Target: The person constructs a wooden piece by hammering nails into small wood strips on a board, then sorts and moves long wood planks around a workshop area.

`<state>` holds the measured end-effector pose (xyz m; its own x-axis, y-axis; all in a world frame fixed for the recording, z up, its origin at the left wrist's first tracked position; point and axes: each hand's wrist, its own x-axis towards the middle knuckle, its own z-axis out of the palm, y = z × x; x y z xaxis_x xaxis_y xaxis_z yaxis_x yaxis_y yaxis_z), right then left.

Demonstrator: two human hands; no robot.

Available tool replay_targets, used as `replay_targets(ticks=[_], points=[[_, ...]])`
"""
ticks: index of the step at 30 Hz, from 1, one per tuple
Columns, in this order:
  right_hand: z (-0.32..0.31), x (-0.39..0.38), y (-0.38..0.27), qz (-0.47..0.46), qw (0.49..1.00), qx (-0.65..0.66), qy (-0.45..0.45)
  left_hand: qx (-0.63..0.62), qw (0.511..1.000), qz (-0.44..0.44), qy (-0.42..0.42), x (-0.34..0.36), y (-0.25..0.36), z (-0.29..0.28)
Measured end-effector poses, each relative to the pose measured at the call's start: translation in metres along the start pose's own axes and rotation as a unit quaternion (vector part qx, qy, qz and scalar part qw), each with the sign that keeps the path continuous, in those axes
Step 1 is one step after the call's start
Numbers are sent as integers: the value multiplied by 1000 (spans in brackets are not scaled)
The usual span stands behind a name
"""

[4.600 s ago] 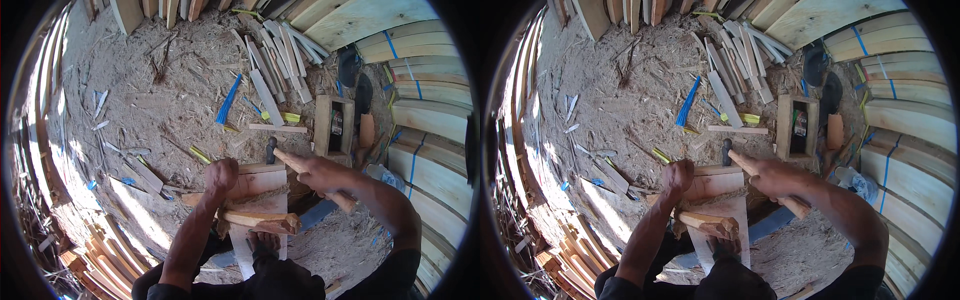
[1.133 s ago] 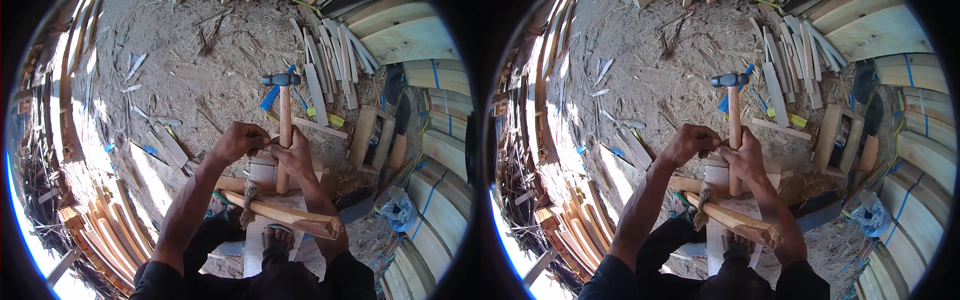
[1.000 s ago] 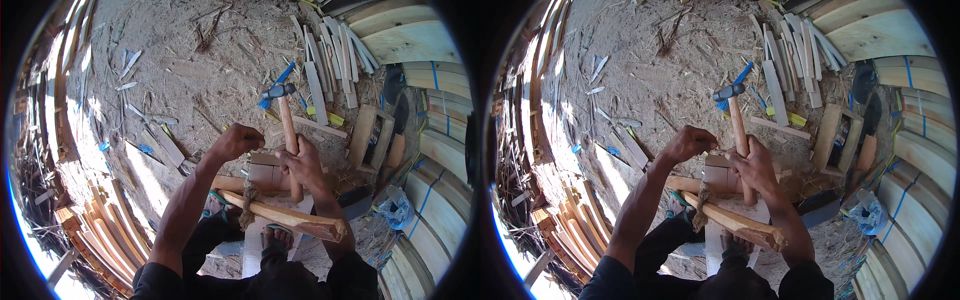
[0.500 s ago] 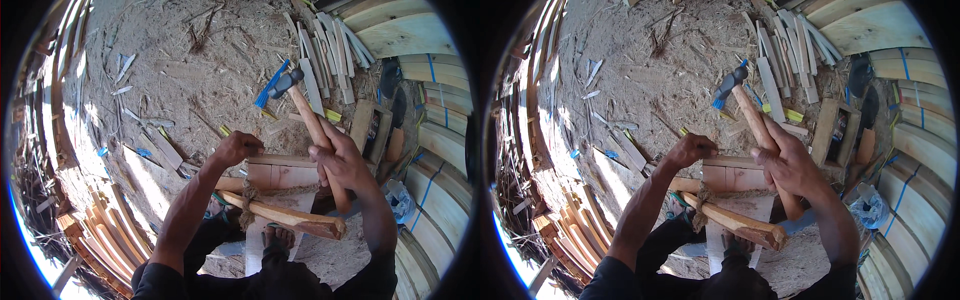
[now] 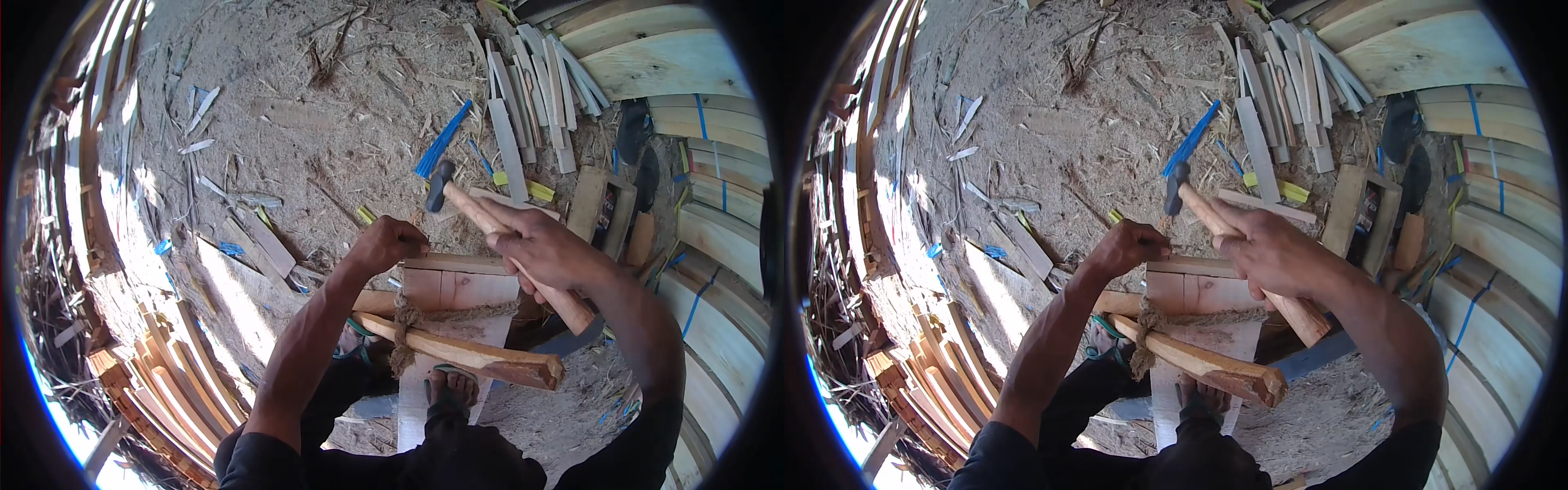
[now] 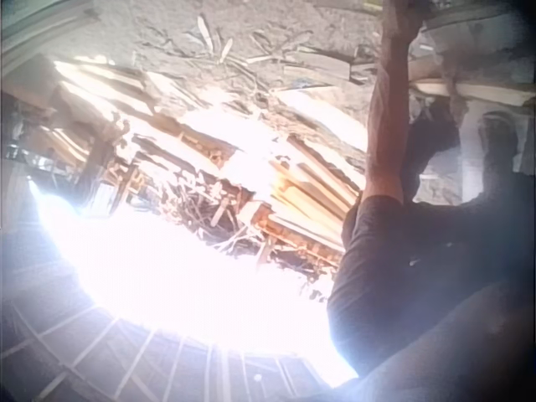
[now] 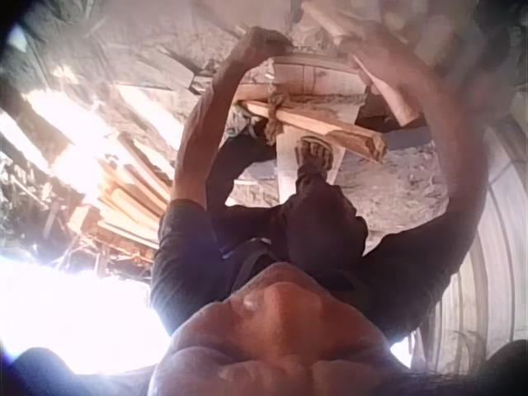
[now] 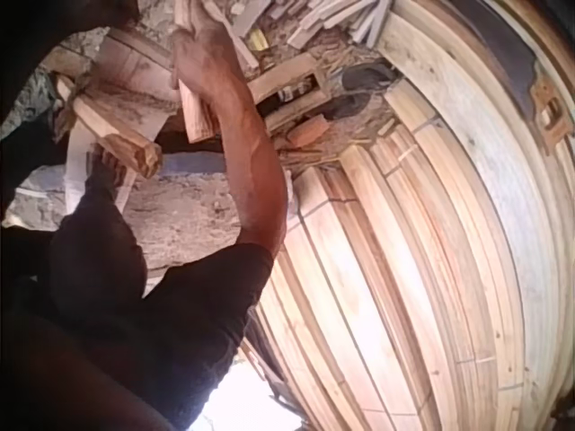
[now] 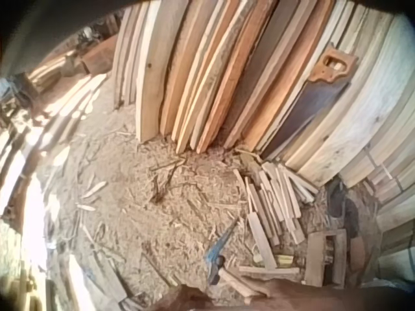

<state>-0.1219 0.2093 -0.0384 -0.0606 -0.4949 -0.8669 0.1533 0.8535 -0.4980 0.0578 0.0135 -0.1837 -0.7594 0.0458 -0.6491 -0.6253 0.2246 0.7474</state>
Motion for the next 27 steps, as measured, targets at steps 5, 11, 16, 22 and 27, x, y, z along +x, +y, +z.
replay_targets(ticks=[5,11,16,22,27], points=[[-24,-14,-26,-50,976,93,192,-193,950,-104,222,-31,-20,1],[1,2,4,-89,983,91,135,-400,791,-121,448,-77,-89,20],[-29,-12,-33,-80,976,114,166,-412,778,-75,469,-98,-106,40],[6,11,24,-84,991,43,95,-437,774,-80,451,-106,-98,45],[-28,-8,-8,-49,969,159,184,-460,763,-83,447,-116,-105,40]])
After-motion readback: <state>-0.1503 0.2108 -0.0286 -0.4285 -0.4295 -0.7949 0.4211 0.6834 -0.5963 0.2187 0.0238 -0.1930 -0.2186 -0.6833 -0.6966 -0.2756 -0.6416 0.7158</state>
